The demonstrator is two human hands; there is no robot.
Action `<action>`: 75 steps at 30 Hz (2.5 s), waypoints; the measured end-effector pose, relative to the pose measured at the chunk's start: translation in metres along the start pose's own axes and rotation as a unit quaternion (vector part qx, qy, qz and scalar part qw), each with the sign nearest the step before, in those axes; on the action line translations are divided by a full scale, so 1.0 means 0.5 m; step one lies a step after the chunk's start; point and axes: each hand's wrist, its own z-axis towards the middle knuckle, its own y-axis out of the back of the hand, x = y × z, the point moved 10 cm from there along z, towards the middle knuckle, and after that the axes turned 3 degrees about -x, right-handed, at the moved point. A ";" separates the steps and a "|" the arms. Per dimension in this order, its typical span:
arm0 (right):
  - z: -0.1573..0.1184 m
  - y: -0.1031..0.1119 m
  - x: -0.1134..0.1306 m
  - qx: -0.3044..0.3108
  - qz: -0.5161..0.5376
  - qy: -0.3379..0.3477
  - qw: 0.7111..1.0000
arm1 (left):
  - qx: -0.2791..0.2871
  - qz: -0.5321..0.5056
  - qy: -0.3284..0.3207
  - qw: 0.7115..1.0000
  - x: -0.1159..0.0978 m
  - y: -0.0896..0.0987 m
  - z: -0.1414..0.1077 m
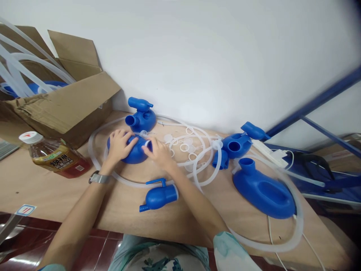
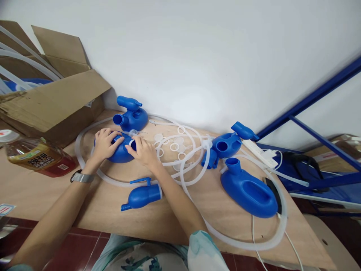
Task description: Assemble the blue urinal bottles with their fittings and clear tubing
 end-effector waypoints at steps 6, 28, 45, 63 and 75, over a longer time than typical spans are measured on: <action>0.019 -0.012 0.040 0.003 -0.038 0.180 0.983 | -0.008 0.017 -0.024 1.000 -0.006 0.001 0.001; 0.021 -0.081 0.091 0.204 -0.021 0.500 0.841 | -0.042 0.038 -0.051 0.997 -0.012 -0.008 -0.003; 0.051 -0.021 0.026 -0.020 0.114 0.013 0.993 | -0.025 0.090 -0.009 0.996 -0.018 -0.013 0.005; -0.203 0.031 -0.105 0.151 -0.109 -0.014 0.982 | 0.076 -0.053 -0.057 0.994 0.026 0.015 -0.010; -0.071 0.186 -0.063 -0.007 -0.122 0.083 0.989 | 0.195 -0.028 -0.036 0.980 0.026 0.006 0.035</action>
